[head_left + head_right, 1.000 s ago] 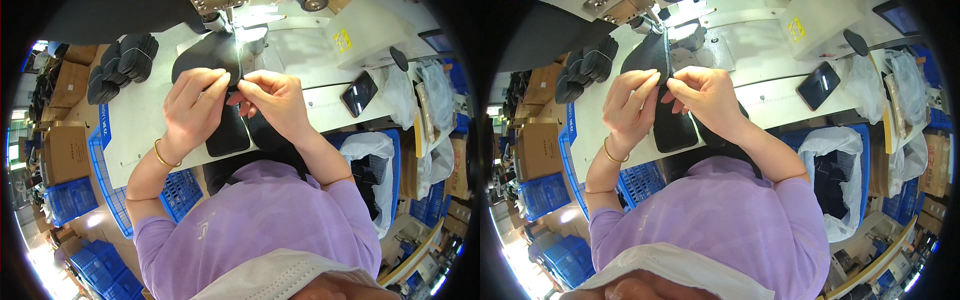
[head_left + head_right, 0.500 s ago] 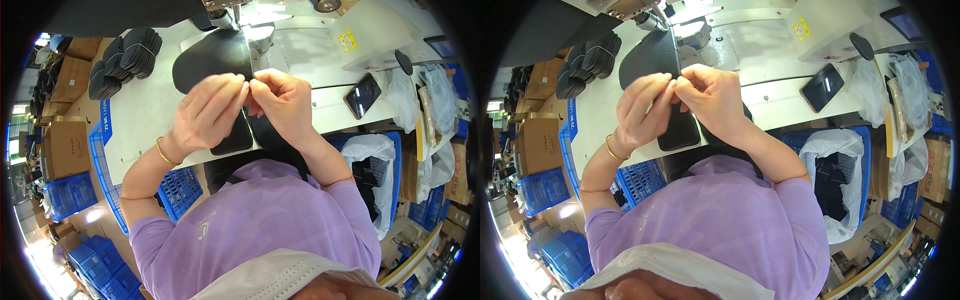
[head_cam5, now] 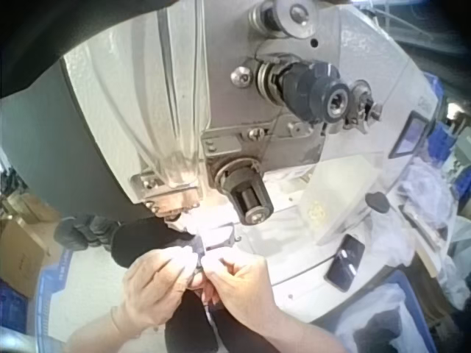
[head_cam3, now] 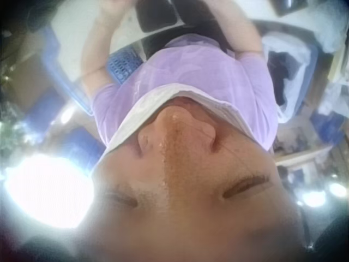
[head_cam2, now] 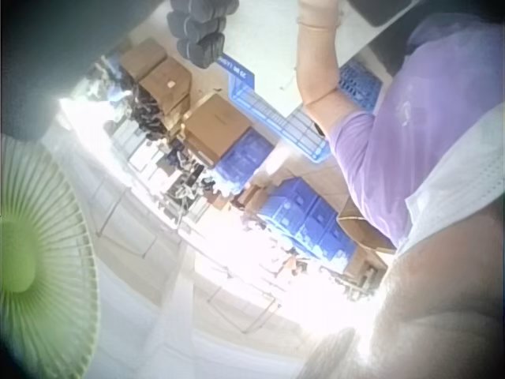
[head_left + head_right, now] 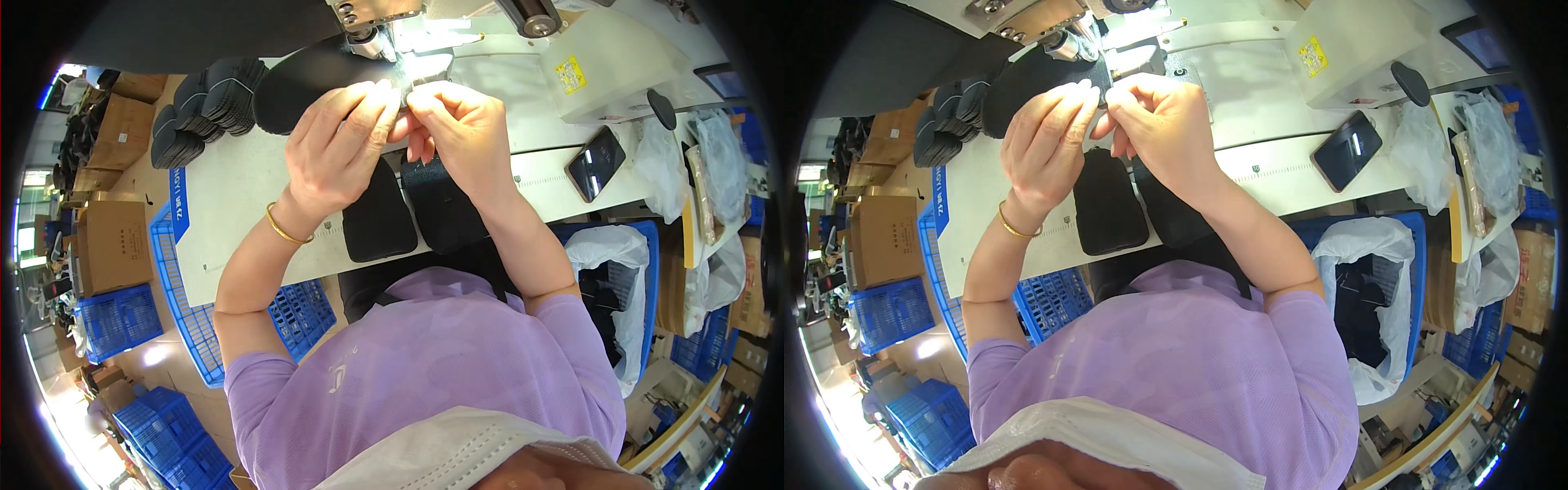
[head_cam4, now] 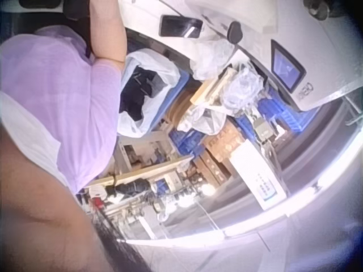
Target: The person threads a sewing machine and then aligns and stitches pairs of fabric shoe components together using the machine.
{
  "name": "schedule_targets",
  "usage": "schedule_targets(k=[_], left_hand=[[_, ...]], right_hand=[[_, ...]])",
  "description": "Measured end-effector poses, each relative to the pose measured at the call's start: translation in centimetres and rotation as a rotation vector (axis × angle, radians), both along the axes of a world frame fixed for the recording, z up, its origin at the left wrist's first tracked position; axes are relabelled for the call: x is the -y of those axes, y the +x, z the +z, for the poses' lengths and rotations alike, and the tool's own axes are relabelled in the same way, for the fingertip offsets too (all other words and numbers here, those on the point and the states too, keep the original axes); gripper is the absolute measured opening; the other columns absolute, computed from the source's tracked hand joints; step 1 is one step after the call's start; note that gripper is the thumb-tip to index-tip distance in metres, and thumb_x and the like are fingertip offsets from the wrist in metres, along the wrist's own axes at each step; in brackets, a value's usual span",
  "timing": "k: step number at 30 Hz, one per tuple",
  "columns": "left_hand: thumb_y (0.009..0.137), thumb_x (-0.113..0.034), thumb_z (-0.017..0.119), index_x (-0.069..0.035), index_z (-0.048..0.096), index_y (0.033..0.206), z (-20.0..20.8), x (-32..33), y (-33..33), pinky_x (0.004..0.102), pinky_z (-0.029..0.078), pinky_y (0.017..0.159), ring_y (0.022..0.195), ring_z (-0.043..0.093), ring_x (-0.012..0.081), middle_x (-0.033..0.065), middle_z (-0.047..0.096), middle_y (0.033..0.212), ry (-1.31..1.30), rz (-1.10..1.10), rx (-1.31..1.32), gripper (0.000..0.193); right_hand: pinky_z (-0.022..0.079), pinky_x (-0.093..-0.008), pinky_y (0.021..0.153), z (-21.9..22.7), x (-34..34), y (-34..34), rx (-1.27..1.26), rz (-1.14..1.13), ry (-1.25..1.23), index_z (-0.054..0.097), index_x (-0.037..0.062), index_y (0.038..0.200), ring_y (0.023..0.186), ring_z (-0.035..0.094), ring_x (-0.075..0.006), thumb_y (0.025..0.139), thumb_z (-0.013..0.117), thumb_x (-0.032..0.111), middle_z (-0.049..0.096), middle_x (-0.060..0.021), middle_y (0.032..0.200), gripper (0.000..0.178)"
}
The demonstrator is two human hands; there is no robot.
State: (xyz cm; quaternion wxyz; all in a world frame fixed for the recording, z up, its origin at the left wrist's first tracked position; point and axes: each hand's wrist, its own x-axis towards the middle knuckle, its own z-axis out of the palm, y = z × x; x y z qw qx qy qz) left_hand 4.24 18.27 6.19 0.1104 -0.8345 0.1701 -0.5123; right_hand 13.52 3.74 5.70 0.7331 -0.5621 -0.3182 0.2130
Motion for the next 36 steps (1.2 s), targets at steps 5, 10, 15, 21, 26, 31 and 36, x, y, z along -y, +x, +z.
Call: schedule_targets(k=[5,10,15,21,26,31,36], left_hand=[[0.063,-0.008,0.073,0.003,0.07,0.091,0.4,-1.7,1.1,0.0336,0.056,0.074,0.089,0.067,0.0245,0.0099,0.069,0.098,0.028,-0.027,0.02,0.03],[0.061,-0.004,0.067,0.002,0.07,0.091,0.4,-2.8,2.2,0.0334,0.056,0.073,0.088,0.066,0.0236,0.0092,0.069,0.097,0.011,-0.043,0.014,0.031],[0.06,-0.002,0.067,0.002,0.07,0.091,0.3,-3.0,2.7,0.0333,0.056,0.072,0.086,0.066,0.0231,0.0079,0.068,0.094,-0.02,-0.029,0.039,0.031],[0.061,-0.001,0.067,0.001,0.07,0.091,0.3,-2.4,2.5,0.0329,0.055,0.07,0.085,0.066,0.0232,0.0074,0.067,0.093,-0.022,-0.01,0.043,0.031],[0.063,-0.001,0.067,0.0,0.069,0.096,0.4,-1.4,2.0,0.0327,0.055,0.071,0.086,0.066,0.023,0.0073,0.066,0.095,-0.126,0.072,-0.077,0.033],[0.067,-0.001,0.067,0.0,0.069,0.099,0.5,-3.8,1.6,0.0323,0.055,0.075,0.088,0.066,0.0237,0.0076,0.068,0.101,-0.07,0.018,-0.076,0.032],[0.069,0.002,0.063,-0.002,0.07,0.103,1.1,-4.9,-1.2,0.0304,0.056,0.07,0.086,0.067,0.0199,0.0051,0.067,0.109,-0.001,0.129,-0.167,0.035]], right_hand=[[0.044,-0.0201,0.045,0.2,-0.6,0.4,-0.001,0.008,0.029,0.069,-0.0013,0.081,0.05,0.059,-0.0061,0.093,0.058,0.011,0.071,-0.0066,0.069,0.02],[0.044,-0.02,0.045,-0.4,-0.1,0.1,-0.074,0.036,0.024,0.07,-0.0016,0.088,0.05,0.059,-0.0065,0.093,0.059,0.011,0.072,-0.0082,0.072,0.018],[0.045,-0.0204,0.046,-0.4,0.1,-0.1,-0.076,0.065,-0.004,0.07,-0.0024,0.09,0.051,0.06,-0.0069,0.094,0.058,0.011,0.072,-0.0089,0.073,0.018],[0.044,-0.0206,0.046,-0.6,0.0,-0.5,-0.088,0.084,-0.015,0.07,-0.002,0.089,0.051,0.059,-0.0071,0.094,0.058,0.012,0.072,-0.0088,0.073,0.019],[0.044,-0.0204,0.045,-1.1,0.2,-0.6,-0.108,0.1,-0.043,0.07,-0.0013,0.089,0.051,0.059,-0.007,0.095,0.058,0.013,0.072,-0.0086,0.072,0.02],[0.044,-0.0201,0.046,-1.5,0.9,-0.2,-0.105,0.118,-0.075,0.071,-0.0001,0.089,0.051,0.06,-0.0068,0.095,0.059,0.015,0.072,-0.0076,0.072,0.02],[0.047,-0.0206,0.05,-1.2,-0.1,-1.3,-0.059,0.051,-0.053,0.07,0.0002,0.09,0.055,0.061,-0.007,0.095,0.062,0.018,0.071,-0.006,0.074,0.02]])
